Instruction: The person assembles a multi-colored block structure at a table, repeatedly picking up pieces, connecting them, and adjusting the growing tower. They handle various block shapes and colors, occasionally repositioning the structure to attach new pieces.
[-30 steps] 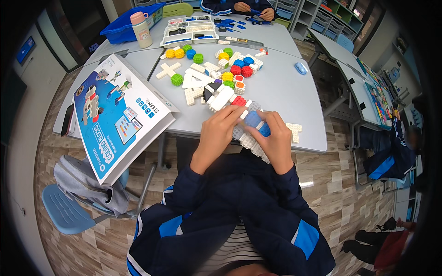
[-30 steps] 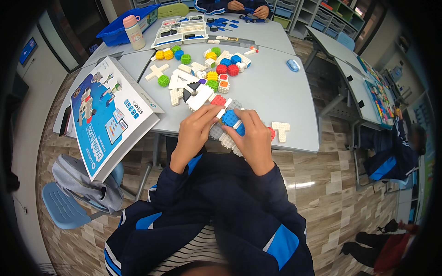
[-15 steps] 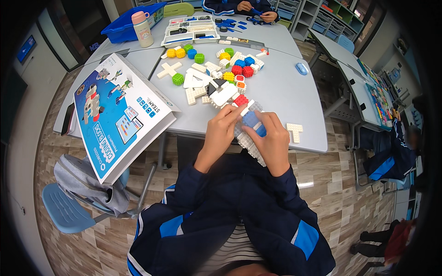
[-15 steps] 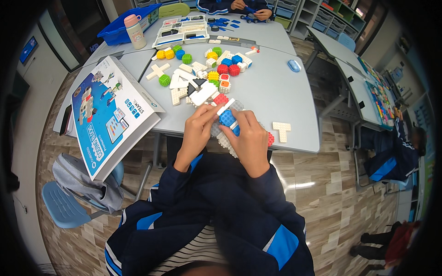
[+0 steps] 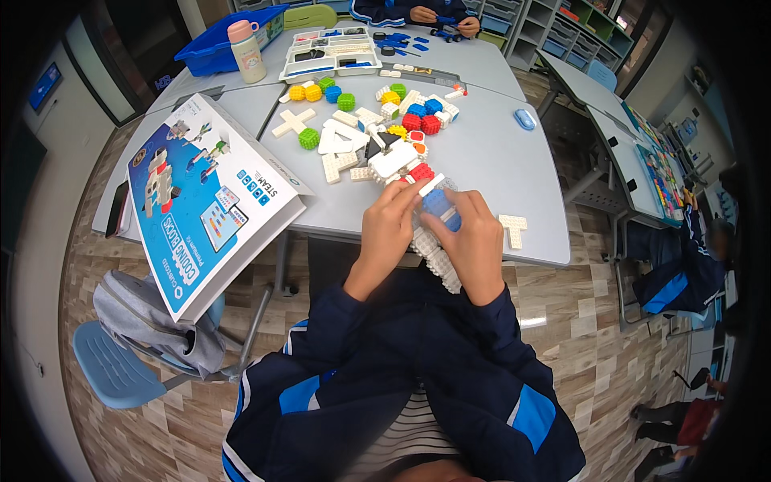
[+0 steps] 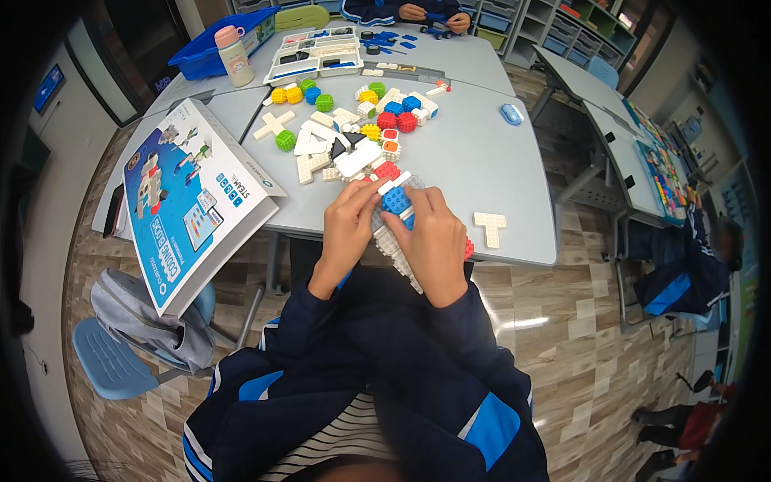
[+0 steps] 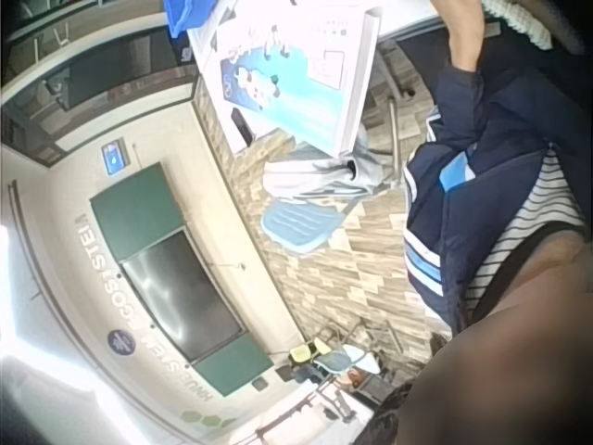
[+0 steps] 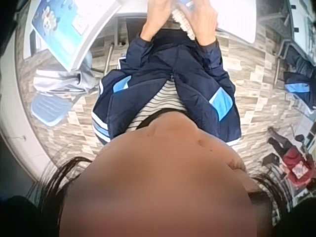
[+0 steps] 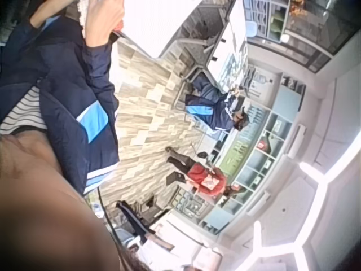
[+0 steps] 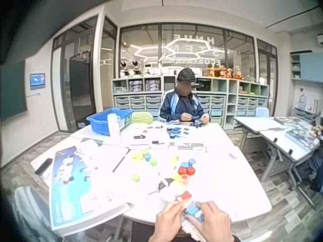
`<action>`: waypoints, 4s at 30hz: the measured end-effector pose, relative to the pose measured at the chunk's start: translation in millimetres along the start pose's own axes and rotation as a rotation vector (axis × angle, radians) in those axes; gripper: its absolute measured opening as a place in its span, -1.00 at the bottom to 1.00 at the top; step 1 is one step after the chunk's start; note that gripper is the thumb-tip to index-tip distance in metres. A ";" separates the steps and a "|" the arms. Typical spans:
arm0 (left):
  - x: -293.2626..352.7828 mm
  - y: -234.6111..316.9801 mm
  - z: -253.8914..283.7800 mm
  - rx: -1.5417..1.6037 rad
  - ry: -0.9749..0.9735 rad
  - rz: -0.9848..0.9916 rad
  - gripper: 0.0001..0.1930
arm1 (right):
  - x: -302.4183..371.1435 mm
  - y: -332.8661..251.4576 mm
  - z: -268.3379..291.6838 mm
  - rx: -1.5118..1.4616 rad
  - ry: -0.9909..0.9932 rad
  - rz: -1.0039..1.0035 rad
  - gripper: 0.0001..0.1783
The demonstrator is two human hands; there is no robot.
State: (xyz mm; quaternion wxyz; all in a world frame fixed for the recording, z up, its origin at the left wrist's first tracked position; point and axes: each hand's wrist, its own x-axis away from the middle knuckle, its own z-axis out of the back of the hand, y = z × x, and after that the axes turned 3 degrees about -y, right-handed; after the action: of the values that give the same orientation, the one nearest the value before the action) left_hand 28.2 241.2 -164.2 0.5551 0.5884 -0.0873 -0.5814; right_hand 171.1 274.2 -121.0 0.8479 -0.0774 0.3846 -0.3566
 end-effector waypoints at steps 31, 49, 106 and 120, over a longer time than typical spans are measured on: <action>5.8 -10.7 17.1 0.037 0.028 0.147 -0.68 | -3.3 46.1 6.9 -0.879 -0.052 -0.520 -0.65; -20.9 -47.2 3.7 0.471 -0.230 0.392 -0.03 | -16.6 78.8 -22.6 -0.768 -0.394 -0.544 -0.46; -72.7 24.3 49.1 -0.241 0.088 -0.315 -0.26 | -57.0 110.9 -41.2 0.116 -0.071 -0.086 -0.43; -67.8 -14.6 33.8 0.290 -0.008 -0.026 -0.23 | -123.7 47.8 18.1 -0.738 -0.631 0.060 -0.09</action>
State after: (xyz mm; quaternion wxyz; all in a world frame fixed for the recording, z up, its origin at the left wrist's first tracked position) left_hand -27.0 278.7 -125.6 0.4562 0.6613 -0.1649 -0.5722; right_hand 154.4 388.9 -54.1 0.8489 -0.4663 0.2116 -0.1309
